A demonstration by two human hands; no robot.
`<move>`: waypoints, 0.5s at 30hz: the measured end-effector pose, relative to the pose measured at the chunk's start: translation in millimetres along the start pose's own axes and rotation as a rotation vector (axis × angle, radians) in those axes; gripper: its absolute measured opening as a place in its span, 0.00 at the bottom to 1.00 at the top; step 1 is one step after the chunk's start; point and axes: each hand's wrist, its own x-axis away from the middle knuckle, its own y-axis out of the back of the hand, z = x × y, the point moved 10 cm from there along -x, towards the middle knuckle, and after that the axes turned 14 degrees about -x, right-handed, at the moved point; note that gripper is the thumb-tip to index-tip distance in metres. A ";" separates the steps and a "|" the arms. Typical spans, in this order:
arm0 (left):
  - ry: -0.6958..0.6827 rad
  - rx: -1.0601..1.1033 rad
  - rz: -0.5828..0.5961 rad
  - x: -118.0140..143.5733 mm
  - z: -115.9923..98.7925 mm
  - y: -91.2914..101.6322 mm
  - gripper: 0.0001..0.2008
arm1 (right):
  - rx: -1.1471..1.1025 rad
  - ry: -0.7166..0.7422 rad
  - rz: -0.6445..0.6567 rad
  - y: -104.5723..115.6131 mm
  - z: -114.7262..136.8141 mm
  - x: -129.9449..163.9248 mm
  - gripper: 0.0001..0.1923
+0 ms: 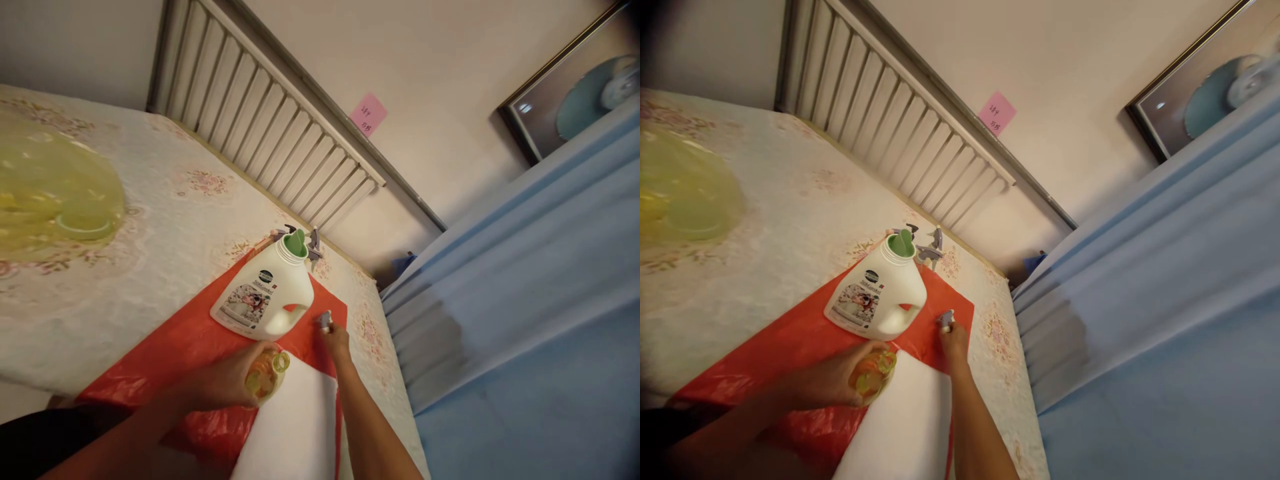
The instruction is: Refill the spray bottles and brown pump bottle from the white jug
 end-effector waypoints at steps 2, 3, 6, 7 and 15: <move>-0.008 -0.014 0.001 1.4 -3.5 1.5 0.38 | -0.172 0.028 -0.051 24.6 12.0 6.6 0.11; -0.016 -0.028 0.000 2.3 -6.5 2.6 0.39 | -0.263 0.049 -0.073 37.6 19.7 12.3 0.10; -0.069 -0.052 0.002 6.0 -18.7 5.0 0.37 | -0.517 0.154 -0.093 71.5 50.5 39.3 0.12; -0.086 -0.046 0.011 7.1 -22.4 4.7 0.35 | -0.591 0.189 -0.098 81.1 61.5 50.8 0.14; -0.064 -0.052 -0.005 11.9 -25.8 7.2 0.31 | -1.362 0.342 -0.120 121.1 127.8 131.4 0.17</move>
